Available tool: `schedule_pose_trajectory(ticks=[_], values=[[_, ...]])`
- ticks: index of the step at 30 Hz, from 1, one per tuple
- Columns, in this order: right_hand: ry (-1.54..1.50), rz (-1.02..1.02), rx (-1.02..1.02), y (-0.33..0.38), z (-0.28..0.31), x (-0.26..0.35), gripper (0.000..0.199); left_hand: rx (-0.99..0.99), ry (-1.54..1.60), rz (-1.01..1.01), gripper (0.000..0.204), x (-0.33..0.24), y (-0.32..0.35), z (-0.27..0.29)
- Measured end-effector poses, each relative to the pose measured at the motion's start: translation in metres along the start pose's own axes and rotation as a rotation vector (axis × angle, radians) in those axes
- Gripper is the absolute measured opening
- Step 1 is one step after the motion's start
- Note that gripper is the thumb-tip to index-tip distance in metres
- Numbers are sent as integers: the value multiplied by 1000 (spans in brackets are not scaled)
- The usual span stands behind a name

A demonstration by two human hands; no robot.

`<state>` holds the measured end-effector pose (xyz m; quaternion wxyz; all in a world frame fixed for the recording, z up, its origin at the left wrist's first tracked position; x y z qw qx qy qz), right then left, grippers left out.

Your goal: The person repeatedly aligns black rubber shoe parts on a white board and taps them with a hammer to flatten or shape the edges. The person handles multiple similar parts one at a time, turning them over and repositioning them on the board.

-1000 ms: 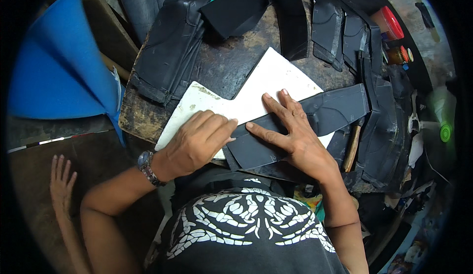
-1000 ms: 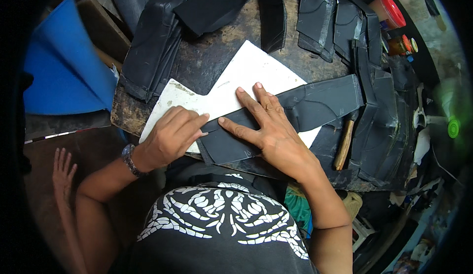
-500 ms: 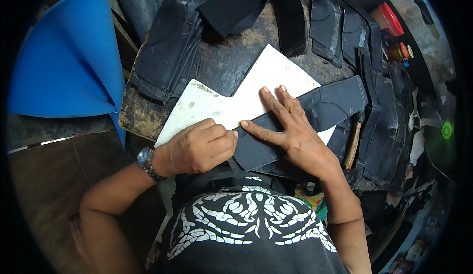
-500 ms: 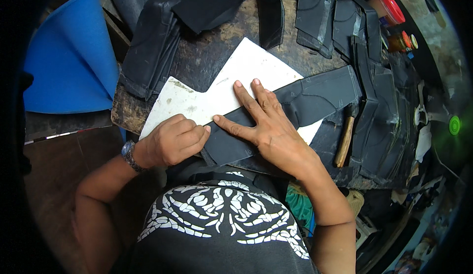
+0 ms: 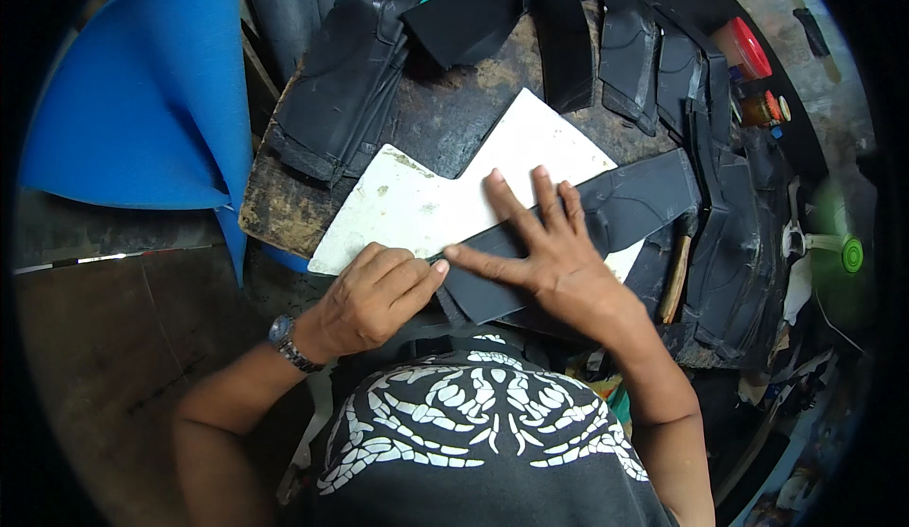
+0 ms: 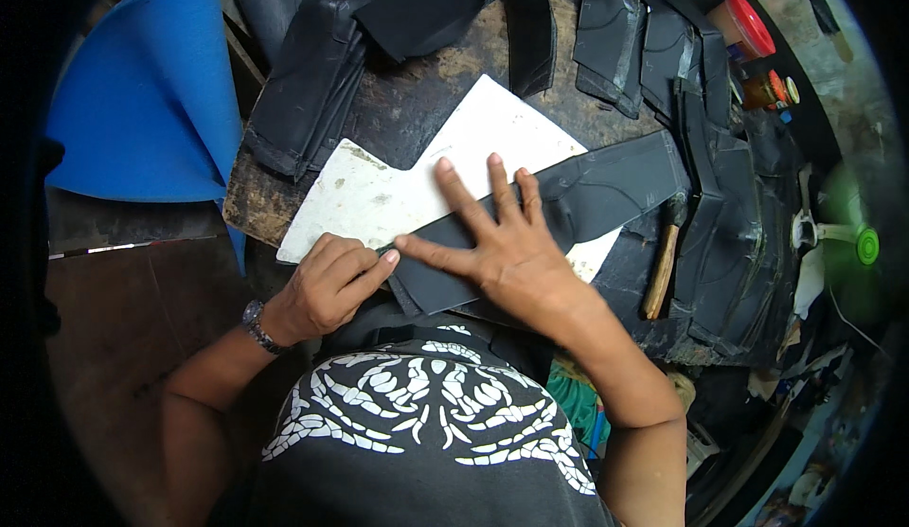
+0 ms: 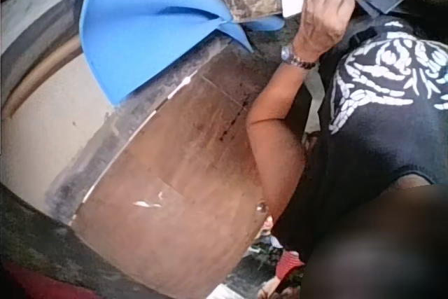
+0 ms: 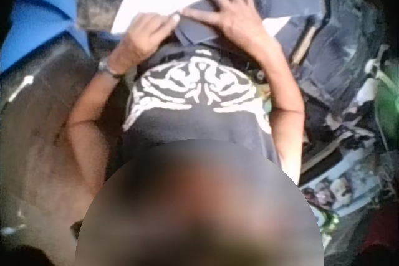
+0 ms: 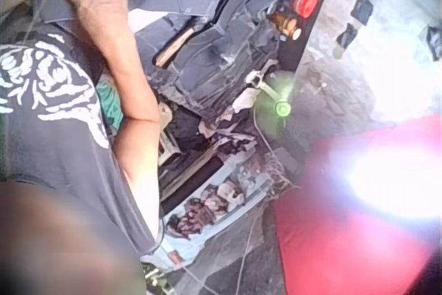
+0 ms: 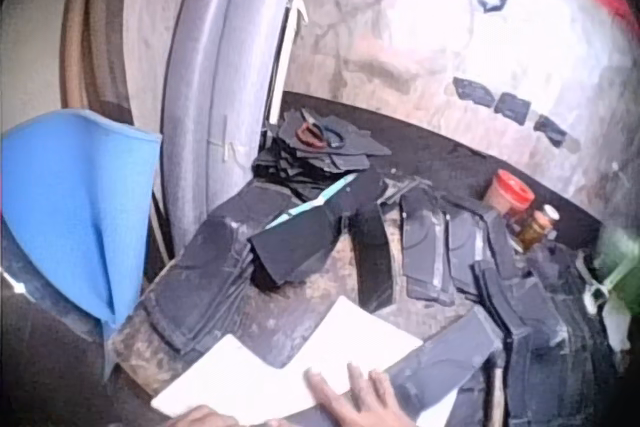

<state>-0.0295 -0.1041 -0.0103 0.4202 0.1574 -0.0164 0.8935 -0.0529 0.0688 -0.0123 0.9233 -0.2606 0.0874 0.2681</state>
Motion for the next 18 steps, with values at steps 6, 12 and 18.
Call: schedule_pose_trajectory(ticks=[6, 12, 18], values=[[-122, -197, -296, 59, 21, -26, 74, -114, 29, 84, 25, 0, 9, 2], [306, -1039, -561, 206, -1, -115, 53, -138, -2, 159, 32, -14, 11, 0], [93, -1062, -710, 230, -2, -141, 43, 11, -106, -39, 35, -28, 9, -22]])
Point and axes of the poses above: each hand's wrist, its own y-axis away from the middle knuckle, its own z-axis out of the back of the hand, x = y × z, the point moved 7 cm from there along -y, towards the middle knuckle, and after that the axes turned 4 degrees about -y, right-handed, at the moved point
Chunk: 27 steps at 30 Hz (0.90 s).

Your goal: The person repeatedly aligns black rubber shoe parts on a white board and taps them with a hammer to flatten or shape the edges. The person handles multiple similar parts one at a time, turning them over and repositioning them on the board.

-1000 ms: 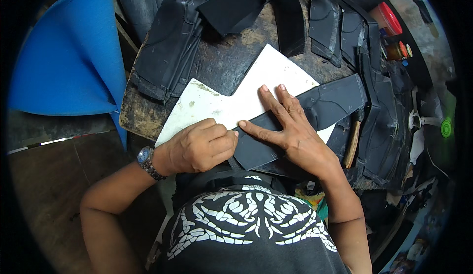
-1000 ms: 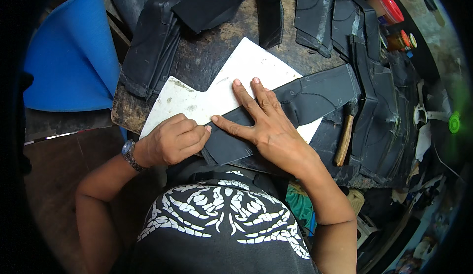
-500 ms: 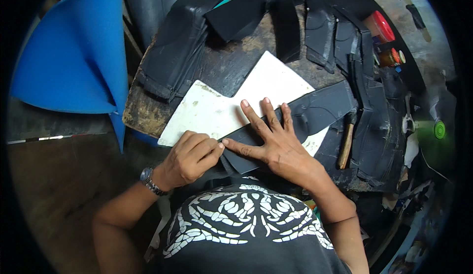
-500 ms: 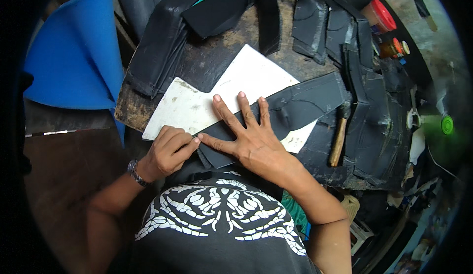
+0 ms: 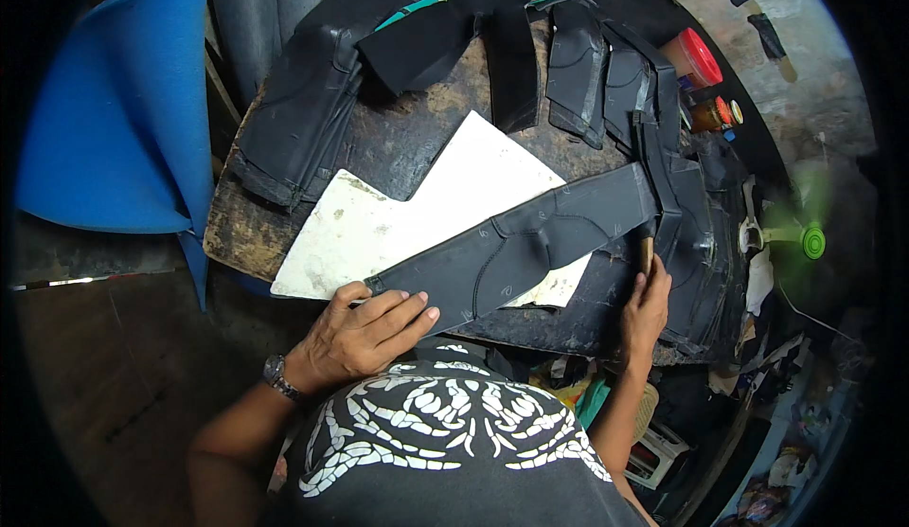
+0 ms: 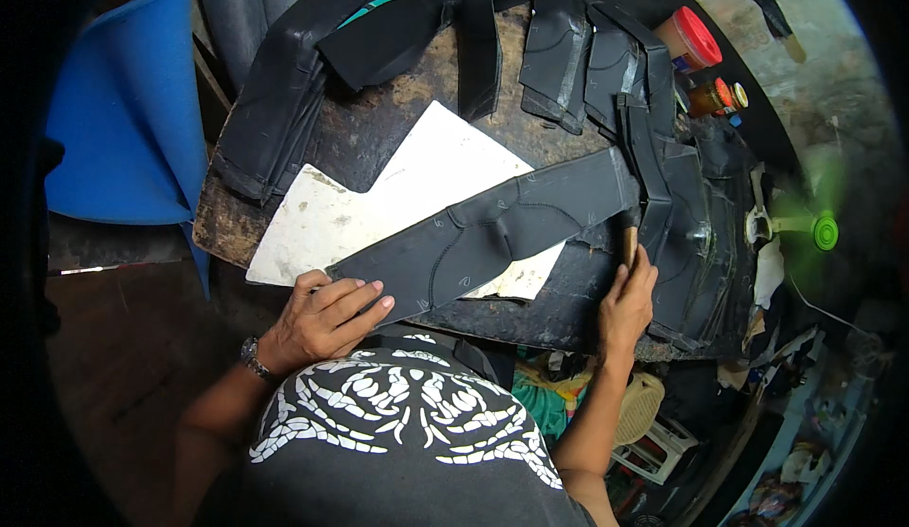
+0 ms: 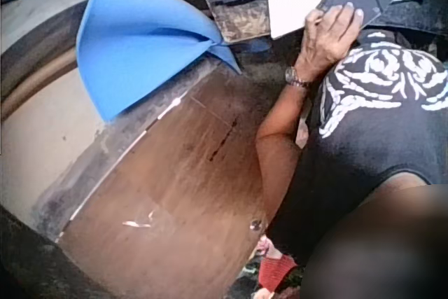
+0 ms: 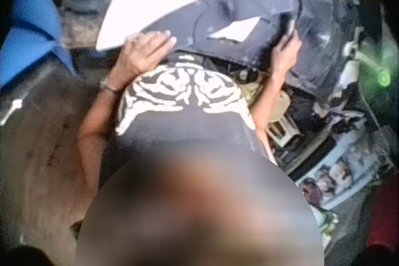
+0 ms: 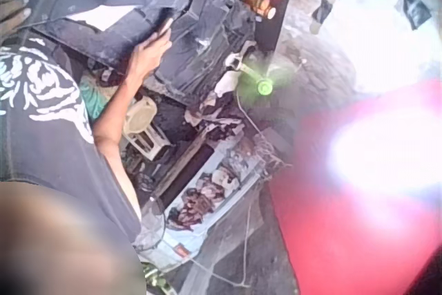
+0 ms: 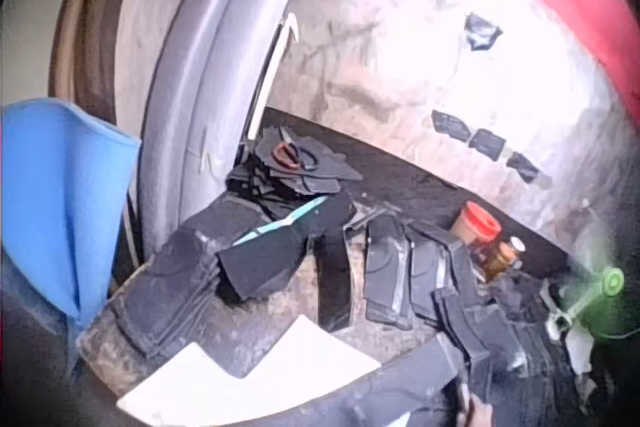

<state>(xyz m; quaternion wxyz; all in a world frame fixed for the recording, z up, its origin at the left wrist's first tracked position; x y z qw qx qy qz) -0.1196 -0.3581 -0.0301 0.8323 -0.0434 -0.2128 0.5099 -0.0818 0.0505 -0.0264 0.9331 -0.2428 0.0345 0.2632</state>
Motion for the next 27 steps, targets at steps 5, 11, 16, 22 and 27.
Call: schedule_pose_trajectory(ticks=[5, 11, 16, 22, 27], values=[[-1160, -484, -38, -7, 17, 9, 45, -76, 7, 23, 30, 5, 8, 9], [-1110, 46, -148, 20, 65, 106, 48, -147, 71, 81, 25, 10, 12, 7], [-465, 582, 122, 50, 36, 182, 54, -242, 38, 61, 26, 10, 15, 3], [-499, 576, 139, 53, 23, 183, 56, -311, 101, 56, 25, 14, 20, 2], [-314, 608, 358, 53, 2, 194, 47, -326, 117, 22, 25, 15, 21, 3]])
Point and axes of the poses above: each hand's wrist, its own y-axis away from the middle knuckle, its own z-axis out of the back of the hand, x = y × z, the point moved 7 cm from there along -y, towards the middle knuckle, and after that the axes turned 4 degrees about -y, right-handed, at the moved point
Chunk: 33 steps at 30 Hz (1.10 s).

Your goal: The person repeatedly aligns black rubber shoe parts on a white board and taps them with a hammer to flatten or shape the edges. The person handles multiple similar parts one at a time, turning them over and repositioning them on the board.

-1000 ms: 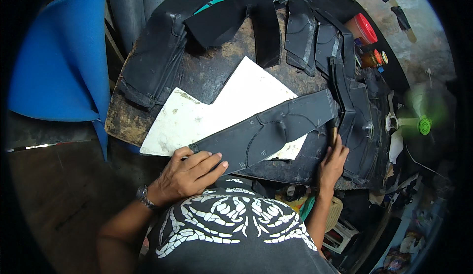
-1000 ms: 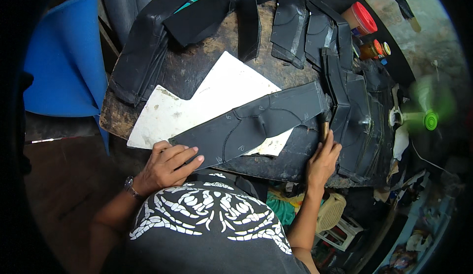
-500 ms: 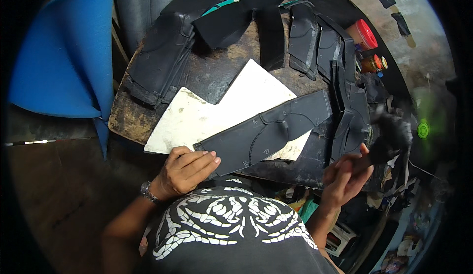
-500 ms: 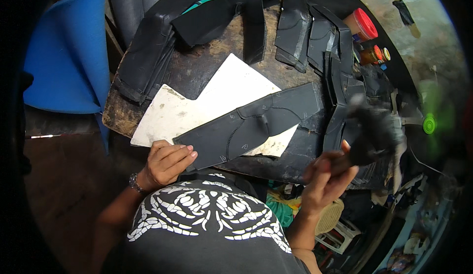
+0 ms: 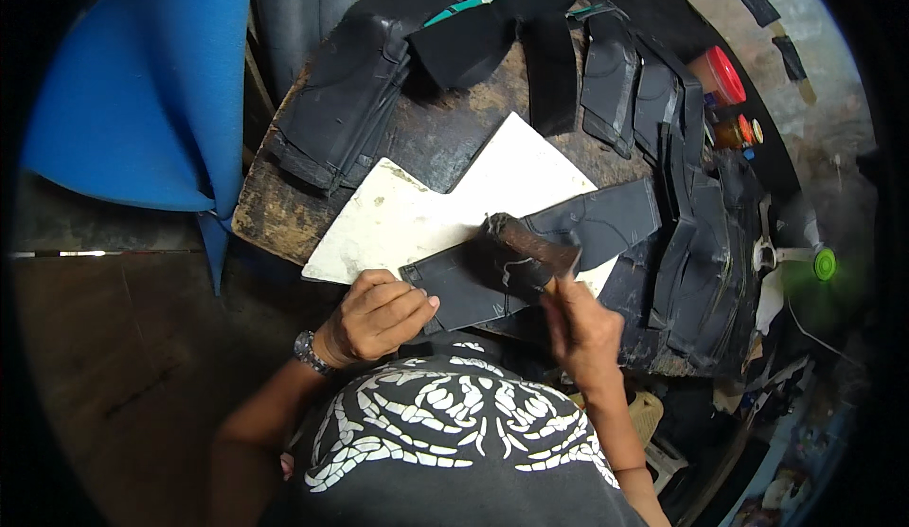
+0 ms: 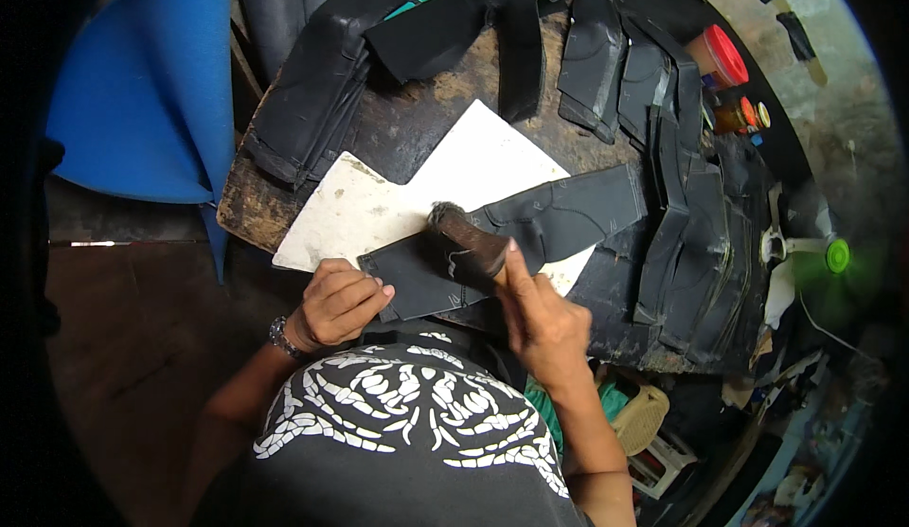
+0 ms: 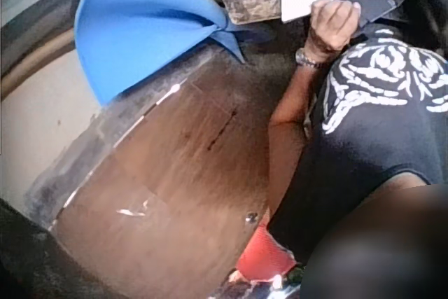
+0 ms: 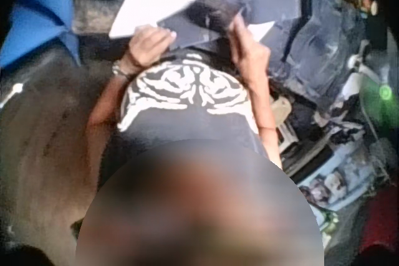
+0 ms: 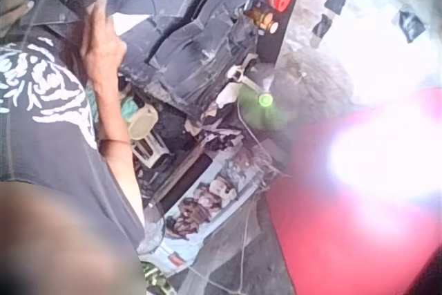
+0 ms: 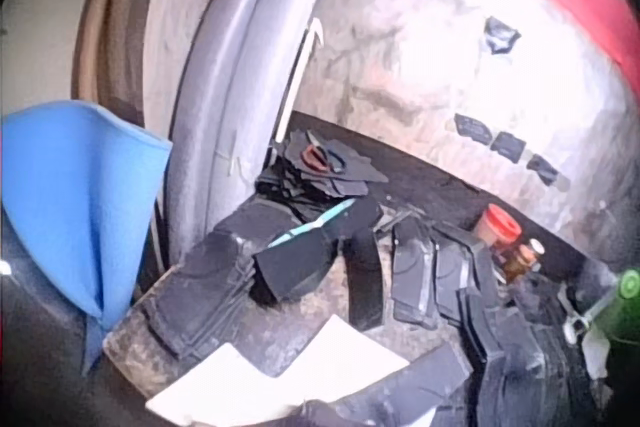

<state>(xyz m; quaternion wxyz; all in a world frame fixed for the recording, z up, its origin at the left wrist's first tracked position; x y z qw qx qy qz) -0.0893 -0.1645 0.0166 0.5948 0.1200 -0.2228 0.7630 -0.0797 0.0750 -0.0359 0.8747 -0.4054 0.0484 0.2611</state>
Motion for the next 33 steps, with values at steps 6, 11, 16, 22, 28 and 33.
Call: schedule_pose_trajectory(ticks=[6, 11, 16, 22, 28, 33], values=[[-91, 182, 50, -5, -7, 14, 67, -30, 28, 30, 29, 0, 3, 1], [-45, 153, -27, -16, -1, 29, 65, -64, 66, 55, 36, 2, 4, 2], [100, 142, 83, -20, -4, 31, 65, -52, 76, 72, 35, 2, 2, 3], [-259, 39, -71, 3, 12, -8, 48, 13, 76, 124, 30, 4, -3, 14], [-213, 6, -232, 13, 31, -16, 62, 131, 100, 156, 24, 8, -23, 15], [-42, -82, -154, 3, 22, -27, 64, 257, 195, 224, 6, 15, -56, 14]])
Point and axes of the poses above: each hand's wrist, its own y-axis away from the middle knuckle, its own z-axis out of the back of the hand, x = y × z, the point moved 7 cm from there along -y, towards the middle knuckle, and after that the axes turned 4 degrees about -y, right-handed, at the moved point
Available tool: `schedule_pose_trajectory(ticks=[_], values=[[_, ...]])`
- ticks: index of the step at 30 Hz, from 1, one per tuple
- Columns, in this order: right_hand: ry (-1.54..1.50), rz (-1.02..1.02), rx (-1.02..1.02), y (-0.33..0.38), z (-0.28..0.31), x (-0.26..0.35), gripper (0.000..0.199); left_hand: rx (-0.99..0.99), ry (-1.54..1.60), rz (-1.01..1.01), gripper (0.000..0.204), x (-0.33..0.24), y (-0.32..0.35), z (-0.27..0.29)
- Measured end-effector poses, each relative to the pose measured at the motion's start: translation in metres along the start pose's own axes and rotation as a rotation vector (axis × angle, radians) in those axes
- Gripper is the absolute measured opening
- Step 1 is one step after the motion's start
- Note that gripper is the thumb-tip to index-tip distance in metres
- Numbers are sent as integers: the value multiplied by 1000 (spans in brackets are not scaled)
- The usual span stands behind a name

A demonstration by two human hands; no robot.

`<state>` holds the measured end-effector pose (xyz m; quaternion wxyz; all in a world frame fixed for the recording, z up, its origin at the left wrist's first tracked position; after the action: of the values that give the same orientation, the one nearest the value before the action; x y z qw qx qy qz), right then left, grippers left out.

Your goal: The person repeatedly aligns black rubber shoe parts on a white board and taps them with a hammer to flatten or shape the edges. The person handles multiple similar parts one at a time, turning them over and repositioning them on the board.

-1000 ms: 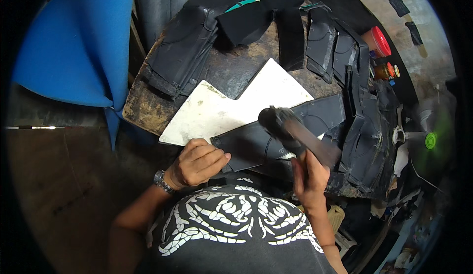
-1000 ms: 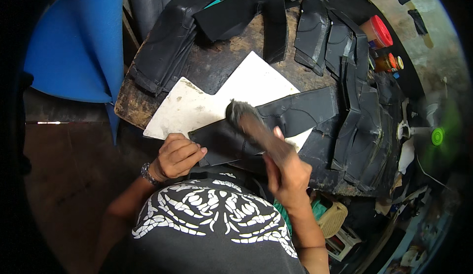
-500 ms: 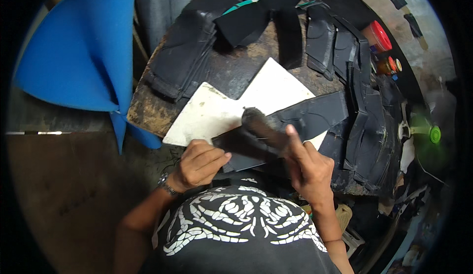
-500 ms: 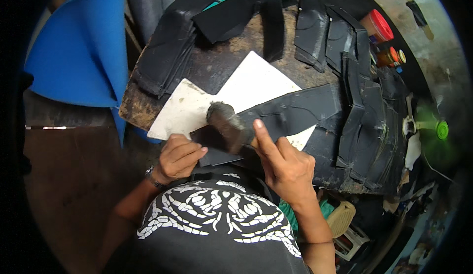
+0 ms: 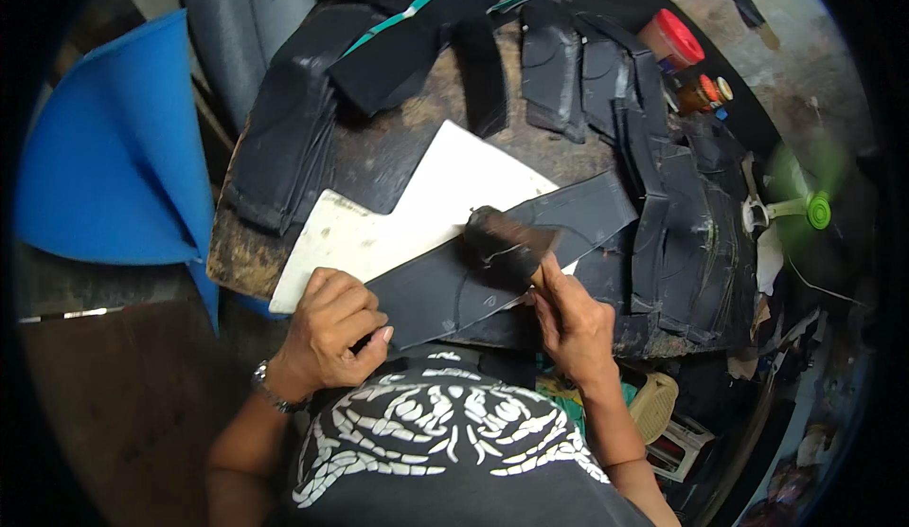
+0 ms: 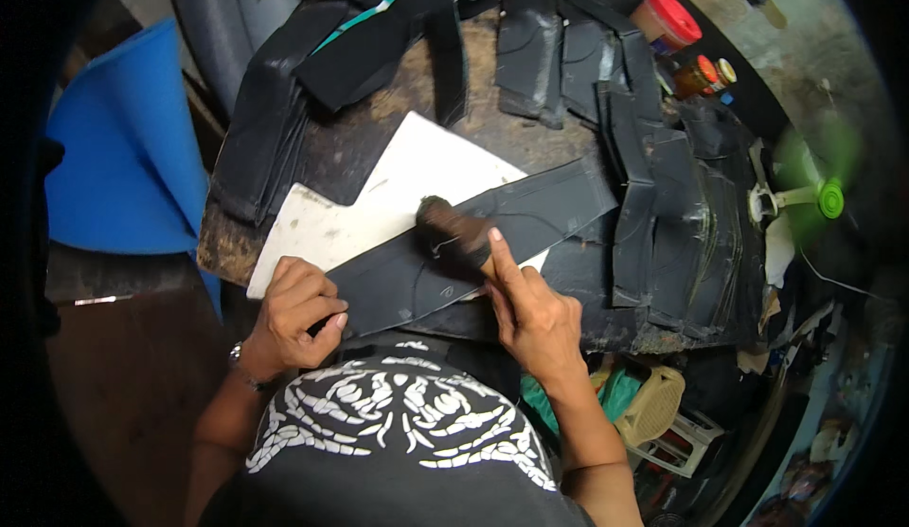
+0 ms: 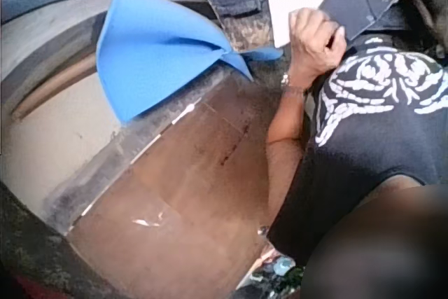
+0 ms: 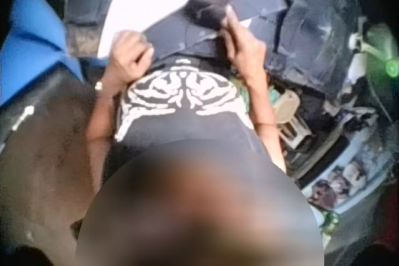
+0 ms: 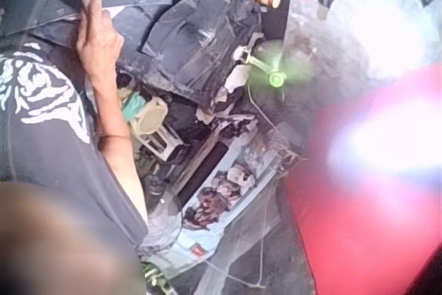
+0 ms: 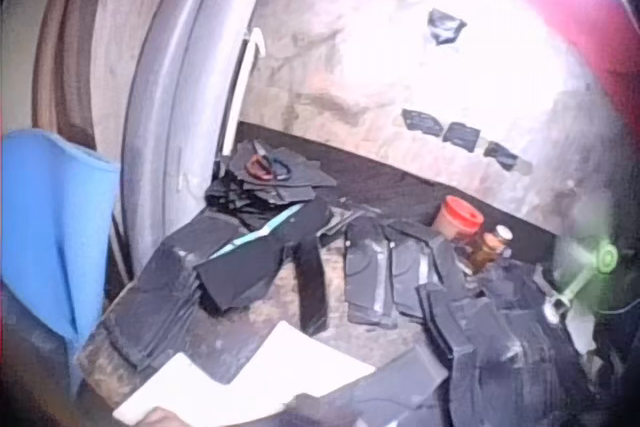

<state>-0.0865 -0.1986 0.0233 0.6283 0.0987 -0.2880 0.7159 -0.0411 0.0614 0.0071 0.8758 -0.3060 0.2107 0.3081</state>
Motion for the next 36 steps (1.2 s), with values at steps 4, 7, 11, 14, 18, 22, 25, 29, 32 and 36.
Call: schedule_pose_trajectory(ticks=[4, 7, 11, 14, 18, 22, 25, 29, 32, 36], values=[[-172, -19, -191, 11, 39, -13, 42, 118, -4, 138, 18, 8, -32, -9], [-466, 37, -421, 24, 59, -14, 48, 21, 38, 253, 23, 18, -58, -27], [109, 48, 35, 10, 19, -10, 68, 75, -90, 252, 64, 19, -73, -52], [162, -19, 144, 4, 12, -23, 59, 74, -185, 185, 72, 14, -74, -53], [-251, -92, -231, 11, 48, -36, 35, 171, -208, 122, 68, 10, -72, -57], [7, -75, 14, 5, 25, -48, 52, 165, -275, 97, 57, 8, -74, -59], [201, -151, -81, 3, 35, -62, 64, 162, -254, 133, 50, 11, -73, -60], [-21, -32, -285, 3, 42, -56, 65, 148, -264, 138, 47, 11, -73, -60], [58, -126, -168, 5, 32, -61, 65, 164, -252, 135, 45, 11, -74, -60], [85, -186, -272, 14, 46, -62, 59, 180, -127, 247, 41, 18, -67, -52]])
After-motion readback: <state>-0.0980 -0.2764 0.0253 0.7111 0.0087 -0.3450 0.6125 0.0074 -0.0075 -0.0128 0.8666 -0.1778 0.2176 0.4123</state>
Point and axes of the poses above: each hand's wrist, its own y-axis away from the middle knuckle, its own z-axis out of the back of the hand, x = y × z, the point moved 7 cm from there along -y, towards the middle knuckle, and after that the axes turned 4 degrees about -y, right-handed, at the moved point
